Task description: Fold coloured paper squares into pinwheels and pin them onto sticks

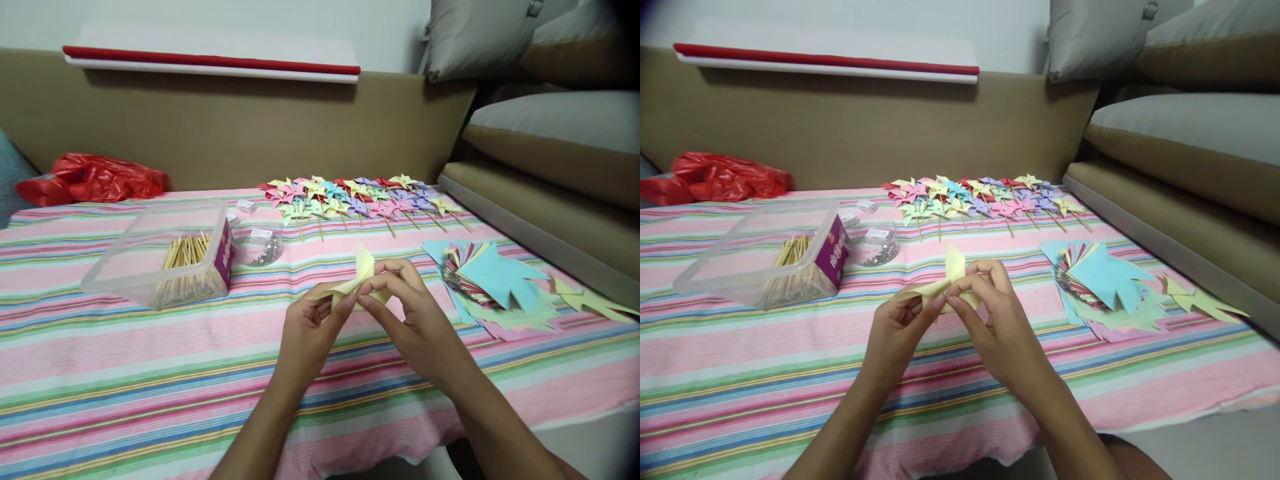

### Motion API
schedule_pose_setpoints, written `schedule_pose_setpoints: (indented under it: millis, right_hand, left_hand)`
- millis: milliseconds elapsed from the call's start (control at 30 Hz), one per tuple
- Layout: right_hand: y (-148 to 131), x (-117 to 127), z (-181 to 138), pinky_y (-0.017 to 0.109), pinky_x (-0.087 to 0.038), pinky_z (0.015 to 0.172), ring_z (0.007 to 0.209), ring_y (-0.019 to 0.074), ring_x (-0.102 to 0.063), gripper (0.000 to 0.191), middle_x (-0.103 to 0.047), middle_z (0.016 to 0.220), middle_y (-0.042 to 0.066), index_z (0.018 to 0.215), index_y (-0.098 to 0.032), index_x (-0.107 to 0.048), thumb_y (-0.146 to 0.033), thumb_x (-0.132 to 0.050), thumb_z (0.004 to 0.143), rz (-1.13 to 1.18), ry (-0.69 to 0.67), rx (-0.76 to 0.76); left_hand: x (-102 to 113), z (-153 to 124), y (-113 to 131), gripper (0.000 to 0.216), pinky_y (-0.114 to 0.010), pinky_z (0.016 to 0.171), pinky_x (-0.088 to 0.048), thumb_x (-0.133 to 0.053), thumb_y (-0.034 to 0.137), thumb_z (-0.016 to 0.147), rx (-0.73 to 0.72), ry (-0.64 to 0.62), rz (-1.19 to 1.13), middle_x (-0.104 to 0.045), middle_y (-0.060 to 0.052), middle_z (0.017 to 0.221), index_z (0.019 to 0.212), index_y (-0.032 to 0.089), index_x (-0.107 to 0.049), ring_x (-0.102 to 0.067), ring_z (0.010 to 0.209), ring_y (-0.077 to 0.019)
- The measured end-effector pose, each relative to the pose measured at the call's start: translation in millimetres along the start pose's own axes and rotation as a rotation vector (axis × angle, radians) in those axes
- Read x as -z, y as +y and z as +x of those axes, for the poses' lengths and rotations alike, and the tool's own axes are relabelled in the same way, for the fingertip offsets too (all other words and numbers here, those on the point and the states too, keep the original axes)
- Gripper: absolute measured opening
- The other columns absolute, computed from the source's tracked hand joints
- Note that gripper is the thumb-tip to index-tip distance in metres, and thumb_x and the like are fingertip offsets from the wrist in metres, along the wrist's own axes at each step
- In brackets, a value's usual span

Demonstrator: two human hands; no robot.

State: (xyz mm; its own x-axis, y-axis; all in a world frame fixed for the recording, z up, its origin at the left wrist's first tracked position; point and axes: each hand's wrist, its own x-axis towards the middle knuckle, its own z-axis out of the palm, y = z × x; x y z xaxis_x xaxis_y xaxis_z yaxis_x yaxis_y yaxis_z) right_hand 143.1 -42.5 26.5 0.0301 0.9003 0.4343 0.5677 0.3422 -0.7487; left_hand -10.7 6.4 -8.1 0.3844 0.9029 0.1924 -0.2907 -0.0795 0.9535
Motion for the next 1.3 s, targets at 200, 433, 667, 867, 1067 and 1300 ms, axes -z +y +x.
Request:
schedule_pose_setpoints:
  millis: [200,433,667,867,1067,1300]
  right_hand:
    - [-0.7,-1.0,-0.1,0.033,-0.044,0.096,0.113,0.0198,-0.054,0.006,-0.055,0.108,0.005,0.089,-0.025,-0.070,-0.025,-0.065,0.093,-0.036,0.075,-0.017]
    - [6.8,-9.6,-0.6,0.034,-0.053,0.083,0.095,0.0190,-0.065,0.035,-0.063,0.104,0.000,0.109,-0.030,-0.055,-0.026,-0.077,0.083,0.222,0.181,-0.150]
    - [9.1,-11.3,-2.4,0.039,-0.056,0.086,0.097,0.0217,-0.069,0.039,-0.069,0.102,0.001,0.114,-0.031,-0.051,-0.029,-0.076,0.084,0.340,0.172,-0.195]
    - [6.9,-14.0,-1.2,0.041,-0.055,0.086,0.093,0.0219,-0.071,0.046,-0.073,0.096,0.000,0.122,-0.031,-0.047,-0.030,-0.075,0.085,0.382,0.200,-0.251]
    - [4.4,-14.3,-0.6,0.038,-0.054,0.086,0.095,0.0224,-0.070,0.026,-0.075,0.098,0.003,0.109,-0.025,-0.067,-0.030,-0.074,0.084,0.286,0.195,-0.286]
    - [1.1,-12.3,-0.6,0.034,-0.050,0.080,0.088,0.0204,-0.067,0.010,-0.073,0.088,0.001,0.091,-0.023,-0.072,-0.032,-0.072,0.086,0.264,0.152,-0.295]
  left_hand:
    - [-3.2,0.8,4.5,0.018,-0.018,0.069,-0.050,-0.072,0.028,0.088,-0.009,0.038,-0.024,-0.057,0.003,0.065,0.074,0.017,-0.069,-0.060,0.068,-0.0091]
    - [-6.1,-0.9,1.1,0.019,-0.020,0.067,-0.051,-0.074,0.033,0.086,0.067,0.085,-0.068,-0.064,0.000,0.072,0.080,0.015,-0.071,-0.062,0.070,-0.0109]
    - [-8.5,0.2,2.8,0.016,-0.019,0.066,-0.051,-0.075,0.030,0.086,0.083,0.113,-0.087,-0.065,0.000,0.071,0.087,0.015,-0.073,-0.059,0.066,-0.0092]
    - [-10.2,-1.3,2.9,0.018,-0.020,0.065,-0.051,-0.074,0.029,0.086,0.053,0.111,-0.016,-0.066,0.000,0.068,0.078,0.015,-0.069,-0.060,0.066,-0.0106]
    - [-6.9,-3.3,-5.0,0.015,-0.023,0.072,-0.053,-0.069,0.030,0.091,-0.034,0.078,0.092,-0.071,-0.003,0.081,0.085,0.016,-0.069,-0.067,0.079,-0.0150]
    - [-4.8,-5.1,-5.1,0.016,-0.027,0.075,-0.054,-0.067,0.031,0.092,-0.125,0.113,0.260,-0.071,-0.005,0.086,0.086,0.017,-0.071,-0.067,0.083,-0.0173]
